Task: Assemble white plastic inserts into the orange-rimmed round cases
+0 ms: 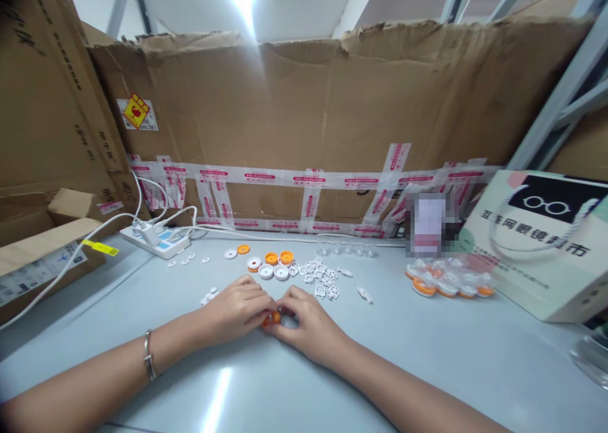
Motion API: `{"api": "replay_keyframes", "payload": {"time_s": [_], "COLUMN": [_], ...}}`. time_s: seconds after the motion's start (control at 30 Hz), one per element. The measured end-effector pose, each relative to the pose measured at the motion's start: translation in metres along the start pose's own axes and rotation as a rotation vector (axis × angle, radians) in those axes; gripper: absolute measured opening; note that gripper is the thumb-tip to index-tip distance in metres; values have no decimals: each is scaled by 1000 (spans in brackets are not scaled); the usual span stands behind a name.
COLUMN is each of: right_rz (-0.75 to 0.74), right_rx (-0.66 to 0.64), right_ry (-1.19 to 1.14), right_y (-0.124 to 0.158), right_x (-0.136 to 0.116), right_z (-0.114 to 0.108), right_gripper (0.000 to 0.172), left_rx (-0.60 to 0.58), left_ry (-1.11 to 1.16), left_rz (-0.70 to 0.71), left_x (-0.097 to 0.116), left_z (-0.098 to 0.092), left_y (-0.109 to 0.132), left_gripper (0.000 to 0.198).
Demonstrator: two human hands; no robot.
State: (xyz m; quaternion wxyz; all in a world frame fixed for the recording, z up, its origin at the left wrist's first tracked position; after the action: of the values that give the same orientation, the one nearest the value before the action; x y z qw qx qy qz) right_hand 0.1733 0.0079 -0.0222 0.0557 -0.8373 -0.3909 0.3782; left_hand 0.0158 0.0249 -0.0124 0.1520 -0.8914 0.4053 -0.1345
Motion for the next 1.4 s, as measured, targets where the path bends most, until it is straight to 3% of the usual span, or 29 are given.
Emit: {"api": "replay_keyframes", "payload": {"time_s": [0.17,0.9,1.13,1.4], "right_rz": [-3,-11,-7,43], "right_rx": [3,30,40,56], "right_ry": [-7,13,13,51], "right_y": [1,0,1,0], "right_x": [1,1,2,6], "right_z": [1,-1,-2,-7], "right_gripper": [15,9,21,18], "left_rx": [51,43,-12,-131], "left_ry": [-41,-163,-257,-103], "left_rz": [22,175,274,130], "left_x": [2,12,14,7], "left_z": [-4,-12,-19,-15], "left_y": [0,0,1,1], "left_gripper": [15,20,21,23]}}
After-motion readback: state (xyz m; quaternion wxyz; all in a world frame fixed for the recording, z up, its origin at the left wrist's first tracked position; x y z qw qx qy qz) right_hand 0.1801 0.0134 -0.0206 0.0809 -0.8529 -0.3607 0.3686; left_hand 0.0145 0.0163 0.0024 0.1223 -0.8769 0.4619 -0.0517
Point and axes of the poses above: each hand's wrist, its own y-axis away from the middle knuckle, its own z-axis out of the palm, x = y × z, the point moved 2 cm from there along -y, towards the middle knuckle, and after that the axes turned 15 degrees about -z, right-handed, at the moved point
